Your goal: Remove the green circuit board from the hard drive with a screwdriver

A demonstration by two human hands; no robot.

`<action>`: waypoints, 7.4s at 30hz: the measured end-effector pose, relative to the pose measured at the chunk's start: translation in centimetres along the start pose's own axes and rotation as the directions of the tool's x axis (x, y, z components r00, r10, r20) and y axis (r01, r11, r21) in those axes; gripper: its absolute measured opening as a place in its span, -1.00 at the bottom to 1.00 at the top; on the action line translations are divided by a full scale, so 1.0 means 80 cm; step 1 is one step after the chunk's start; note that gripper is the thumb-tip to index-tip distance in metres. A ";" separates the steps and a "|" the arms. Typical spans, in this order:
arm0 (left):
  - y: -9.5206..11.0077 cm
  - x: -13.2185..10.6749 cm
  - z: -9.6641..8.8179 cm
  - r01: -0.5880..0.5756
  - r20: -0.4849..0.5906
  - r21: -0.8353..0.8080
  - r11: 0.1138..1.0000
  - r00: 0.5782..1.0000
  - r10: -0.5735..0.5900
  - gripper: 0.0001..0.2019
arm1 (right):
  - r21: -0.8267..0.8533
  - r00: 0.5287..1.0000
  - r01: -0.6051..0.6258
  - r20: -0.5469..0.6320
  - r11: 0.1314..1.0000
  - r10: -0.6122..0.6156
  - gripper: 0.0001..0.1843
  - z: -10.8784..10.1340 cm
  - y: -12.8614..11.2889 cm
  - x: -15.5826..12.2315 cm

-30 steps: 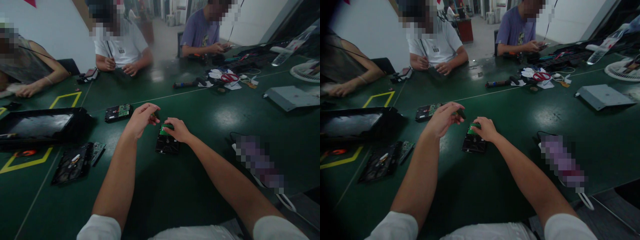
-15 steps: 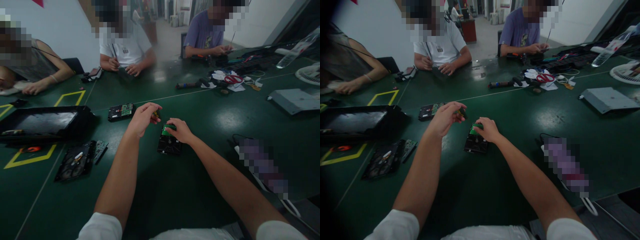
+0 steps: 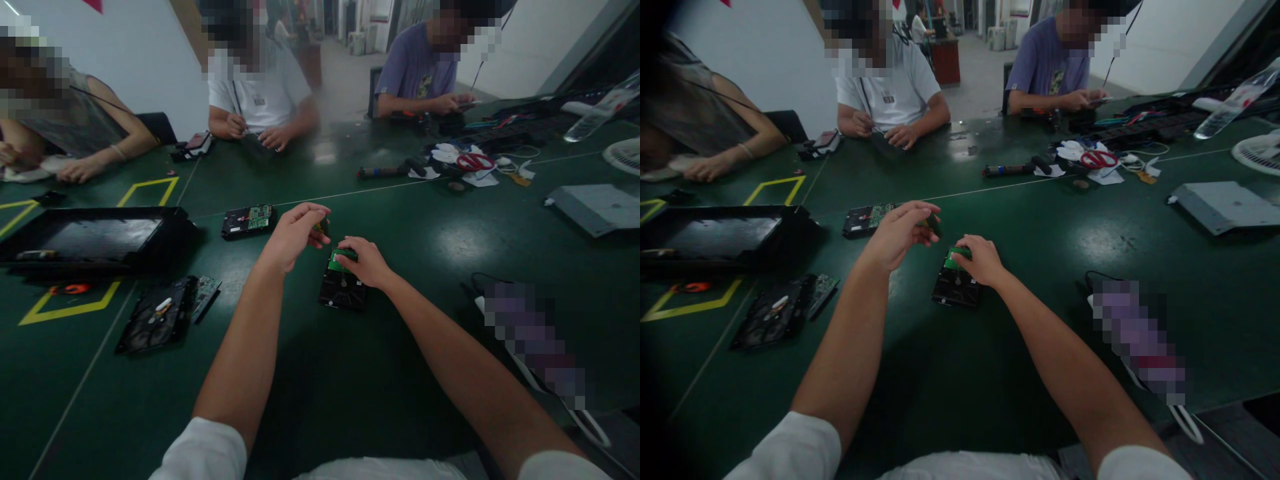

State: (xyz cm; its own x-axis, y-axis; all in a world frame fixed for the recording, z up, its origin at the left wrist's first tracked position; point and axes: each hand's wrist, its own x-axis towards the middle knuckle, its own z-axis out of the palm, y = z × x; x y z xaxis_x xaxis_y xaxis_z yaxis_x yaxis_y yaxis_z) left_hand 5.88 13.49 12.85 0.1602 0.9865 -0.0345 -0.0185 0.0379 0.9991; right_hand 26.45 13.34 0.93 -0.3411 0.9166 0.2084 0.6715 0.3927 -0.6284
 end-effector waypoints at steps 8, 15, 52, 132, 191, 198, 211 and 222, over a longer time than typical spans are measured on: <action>0.000 0.000 0.001 0.014 -0.020 -0.075 0.997 1.000 -0.015 -0.85 | -0.008 1.000 0.005 0.013 1.000 -0.005 -0.75 0.002 0.005 0.002; 0.000 0.001 0.001 0.024 -0.013 -0.055 0.998 1.000 -0.024 -0.80 | 0.008 1.000 -0.003 0.016 1.000 0.003 -0.74 0.000 0.004 0.002; 0.000 0.000 -0.001 -0.017 -0.016 -0.016 1.000 1.000 0.017 -0.80 | 0.000 1.000 -0.001 0.022 1.000 0.001 -0.73 -0.001 0.002 0.003; 0.004 -0.003 0.001 0.024 0.029 -0.051 0.998 0.999 -0.022 -0.81 | -0.005 1.000 0.000 0.001 1.000 0.000 -0.73 0.001 0.002 0.001; 0.005 -0.005 0.004 0.067 0.025 -0.081 0.994 0.998 -0.065 -0.82 | -0.012 1.000 0.027 0.002 1.000 -0.027 -0.72 0.003 0.006 0.001; 0.006 -0.006 0.004 0.062 0.036 -0.092 0.994 0.998 -0.059 -0.84 | -0.009 1.000 0.021 0.012 1.000 -0.021 -0.72 0.002 0.005 0.001; 0.005 -0.005 0.004 0.076 0.050 -0.085 0.994 0.996 -0.072 -0.82 | 0.001 0.999 0.031 -0.008 1.000 -0.031 -0.72 0.003 0.005 0.001; 0.004 -0.003 0.001 0.027 0.037 -0.028 0.999 0.999 -0.026 -0.78 | -0.004 1.000 0.023 -0.009 1.000 -0.023 -0.75 0.004 0.007 0.002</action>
State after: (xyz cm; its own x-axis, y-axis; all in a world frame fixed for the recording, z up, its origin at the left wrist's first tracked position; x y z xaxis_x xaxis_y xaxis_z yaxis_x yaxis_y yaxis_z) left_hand 5.93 13.22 13.16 0.1969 0.9786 -0.0598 -0.0412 0.0692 0.9967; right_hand 26.52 13.71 0.36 -0.3507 0.9078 0.2301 0.6661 0.4144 -0.6201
